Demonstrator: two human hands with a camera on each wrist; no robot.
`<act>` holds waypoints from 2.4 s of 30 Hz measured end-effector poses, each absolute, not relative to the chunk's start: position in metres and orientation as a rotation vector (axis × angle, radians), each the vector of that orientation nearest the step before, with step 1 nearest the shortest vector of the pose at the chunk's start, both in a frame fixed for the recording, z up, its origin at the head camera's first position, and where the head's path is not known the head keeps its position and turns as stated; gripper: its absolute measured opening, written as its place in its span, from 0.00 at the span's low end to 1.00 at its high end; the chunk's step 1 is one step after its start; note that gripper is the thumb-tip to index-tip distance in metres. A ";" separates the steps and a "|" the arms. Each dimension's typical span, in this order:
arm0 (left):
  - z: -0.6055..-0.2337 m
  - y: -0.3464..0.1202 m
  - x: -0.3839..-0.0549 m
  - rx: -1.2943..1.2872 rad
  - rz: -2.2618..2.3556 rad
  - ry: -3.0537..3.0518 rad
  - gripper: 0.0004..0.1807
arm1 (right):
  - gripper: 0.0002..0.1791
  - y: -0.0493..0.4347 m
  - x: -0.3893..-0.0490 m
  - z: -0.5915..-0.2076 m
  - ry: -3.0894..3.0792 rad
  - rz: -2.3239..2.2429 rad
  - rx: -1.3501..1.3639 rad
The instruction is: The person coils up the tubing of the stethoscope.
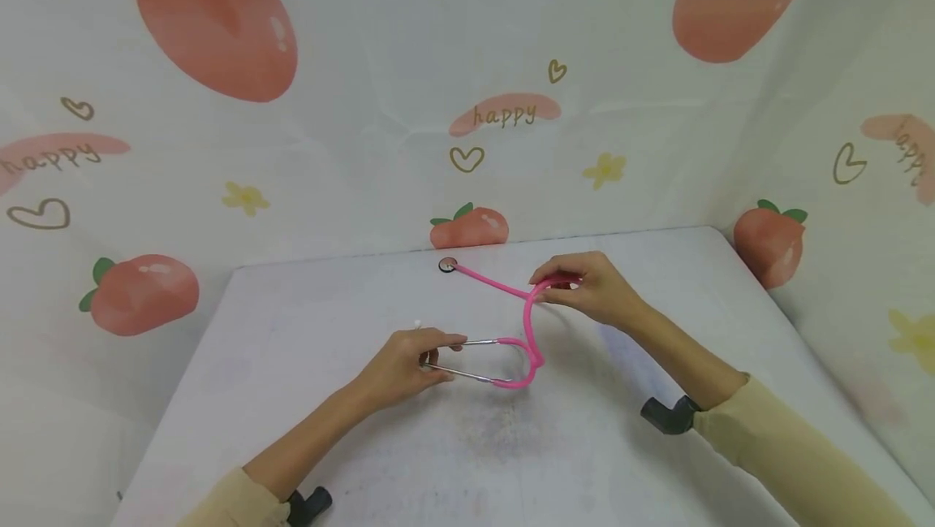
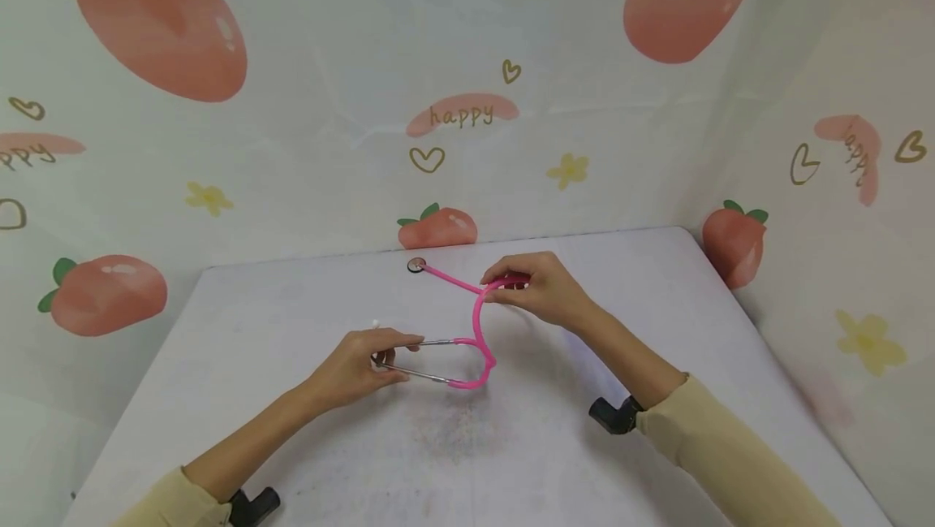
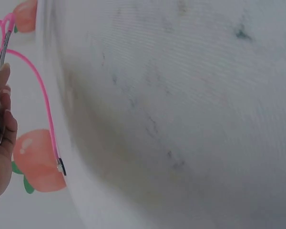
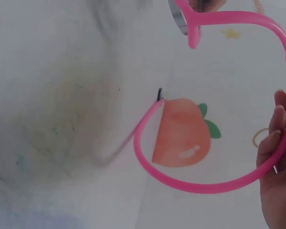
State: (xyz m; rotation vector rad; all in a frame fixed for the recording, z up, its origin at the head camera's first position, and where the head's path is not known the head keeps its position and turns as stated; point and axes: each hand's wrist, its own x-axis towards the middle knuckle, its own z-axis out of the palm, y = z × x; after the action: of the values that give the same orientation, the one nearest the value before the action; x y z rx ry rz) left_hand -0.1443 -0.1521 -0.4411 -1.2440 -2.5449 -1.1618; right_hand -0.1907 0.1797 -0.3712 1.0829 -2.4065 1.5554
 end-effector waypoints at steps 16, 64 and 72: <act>-0.431 -0.148 -0.144 -1.214 -1.186 -2.530 0.30 | 0.14 0.155 -0.202 -0.373 -2.392 1.594 1.185; -0.415 -0.133 -0.163 -1.231 -1.223 -2.347 0.38 | 0.11 0.123 -0.229 -0.408 -2.454 1.910 1.208; -0.415 -0.127 -0.165 -1.255 -1.204 -2.334 0.36 | 0.10 0.121 -0.227 -0.405 -2.522 1.850 1.181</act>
State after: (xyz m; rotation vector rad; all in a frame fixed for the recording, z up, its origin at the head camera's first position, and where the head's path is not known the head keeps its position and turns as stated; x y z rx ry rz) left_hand -0.1653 -0.1268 -0.4145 -1.2546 -2.3337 -1.2035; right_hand -0.2267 0.1205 -0.4050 1.1810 -2.5216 1.8503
